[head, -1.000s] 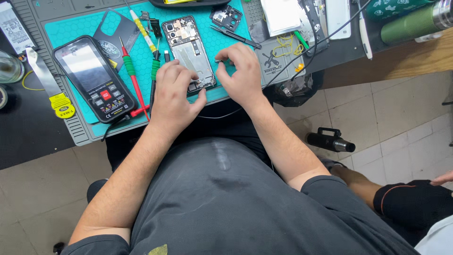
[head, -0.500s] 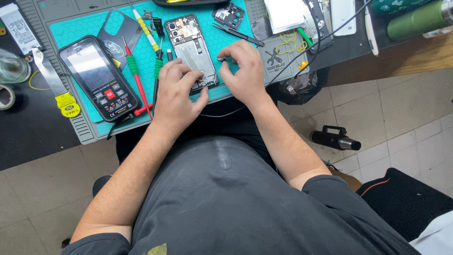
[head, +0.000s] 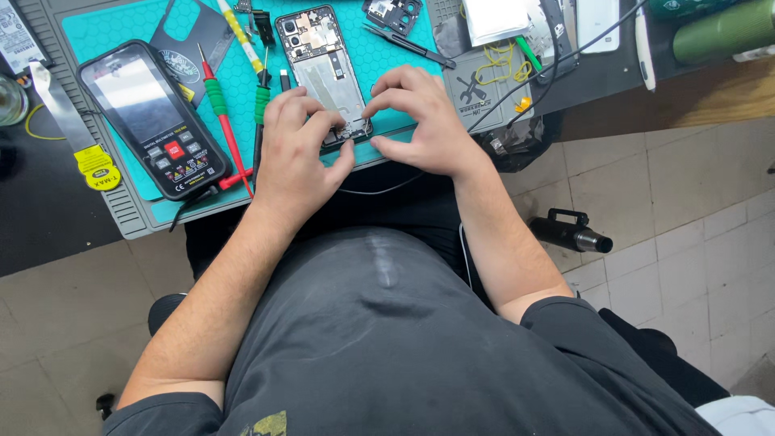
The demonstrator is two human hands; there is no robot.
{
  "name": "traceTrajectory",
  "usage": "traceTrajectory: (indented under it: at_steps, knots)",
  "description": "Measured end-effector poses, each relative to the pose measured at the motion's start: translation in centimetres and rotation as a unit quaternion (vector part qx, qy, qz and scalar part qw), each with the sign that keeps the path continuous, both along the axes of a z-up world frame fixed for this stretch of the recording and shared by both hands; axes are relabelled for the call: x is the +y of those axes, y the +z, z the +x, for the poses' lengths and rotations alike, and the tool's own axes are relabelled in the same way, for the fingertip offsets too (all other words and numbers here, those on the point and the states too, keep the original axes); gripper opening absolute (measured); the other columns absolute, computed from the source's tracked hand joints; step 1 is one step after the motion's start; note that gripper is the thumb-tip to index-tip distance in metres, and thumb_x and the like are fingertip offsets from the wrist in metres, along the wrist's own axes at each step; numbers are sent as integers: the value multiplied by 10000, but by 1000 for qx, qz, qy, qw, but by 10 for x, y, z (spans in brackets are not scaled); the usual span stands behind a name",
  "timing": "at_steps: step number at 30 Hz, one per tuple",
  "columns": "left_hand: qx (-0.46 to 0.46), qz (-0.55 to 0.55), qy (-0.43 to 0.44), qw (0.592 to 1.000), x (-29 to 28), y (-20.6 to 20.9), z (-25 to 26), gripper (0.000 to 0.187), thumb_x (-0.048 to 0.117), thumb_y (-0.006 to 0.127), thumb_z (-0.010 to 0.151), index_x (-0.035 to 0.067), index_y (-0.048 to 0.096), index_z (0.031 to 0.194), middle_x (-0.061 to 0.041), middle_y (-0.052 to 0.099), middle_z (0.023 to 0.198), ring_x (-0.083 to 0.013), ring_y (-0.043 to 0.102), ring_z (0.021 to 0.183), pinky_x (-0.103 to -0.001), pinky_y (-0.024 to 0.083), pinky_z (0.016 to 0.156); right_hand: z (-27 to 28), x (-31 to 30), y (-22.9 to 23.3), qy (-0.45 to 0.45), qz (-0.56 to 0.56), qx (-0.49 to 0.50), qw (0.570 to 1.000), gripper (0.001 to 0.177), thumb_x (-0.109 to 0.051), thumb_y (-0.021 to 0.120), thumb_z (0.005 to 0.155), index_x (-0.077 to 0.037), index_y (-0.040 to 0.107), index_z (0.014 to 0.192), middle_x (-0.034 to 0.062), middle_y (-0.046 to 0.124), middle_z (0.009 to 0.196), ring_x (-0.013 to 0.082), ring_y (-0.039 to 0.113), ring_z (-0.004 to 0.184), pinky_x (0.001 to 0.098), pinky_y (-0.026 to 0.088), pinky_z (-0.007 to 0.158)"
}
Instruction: The person works on a disassembled smartphone placed on a green cutting mat. They use tweezers to carefully remove small internal components from the phone's chassis and place them on the mat. The person also uses a screwdriver to manipulate parts within the device.
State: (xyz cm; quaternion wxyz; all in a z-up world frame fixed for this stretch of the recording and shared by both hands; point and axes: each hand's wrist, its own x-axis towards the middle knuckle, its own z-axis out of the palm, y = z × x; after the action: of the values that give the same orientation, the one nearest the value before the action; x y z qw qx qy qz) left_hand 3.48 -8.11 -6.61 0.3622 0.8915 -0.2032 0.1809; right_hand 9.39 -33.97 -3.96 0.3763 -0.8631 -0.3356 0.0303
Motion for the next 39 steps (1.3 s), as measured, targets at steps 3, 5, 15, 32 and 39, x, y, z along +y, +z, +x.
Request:
traceTrajectory:
  at_steps: [3,5,15,32,39]
  knots:
    - [-2,0,-1,1000,-1,1,-1,235,154,900,989,50,773,1157,-142,646,1195,-465,594,1372,-548,508,1206,-2,2,-1,0,-4,-6,1000,306,-360,932,972,-239,811,1225,18,653,1326,270,615,1275,474,398,1098]
    - [-1,0,-1,1000,0,0,-1,242,154,904,983,48,774,1158,-143,649,1195,-467,594,1373,-549,506,1208,-2,3,-2,-3,-2,-13,1000,333,-444,935,979,-249,808,1216,11,659,1318,261,624,1253,472,394,1087]
    - [-1,-3,-2,1000,-1,0,0,253,140,911,974,47,774,1165,-142,655,1194,-471,595,1375,-547,498,1220,-5,6,-12,-35,-34,-50,998,381,-436,986,942,-258,793,1219,0,674,1293,265,613,1210,480,378,1034]
    - [6,-3,-7,1000,-1,2,0,227,130,899,1005,52,760,1166,-143,656,1197,-476,587,1385,-550,500,1214,-9,11,-9,-47,-15,-73,996,189,-301,926,977,-240,810,1112,5,698,1234,260,642,1190,476,399,1025]
    - [-59,48,9,997,-1,-30,1,235,274,846,1131,100,800,1283,-98,660,1205,-397,628,1397,-588,443,1304,-5,10,-18,-70,53,-71,994,333,-338,944,973,-251,804,1262,-7,743,1164,257,696,1112,390,465,976]
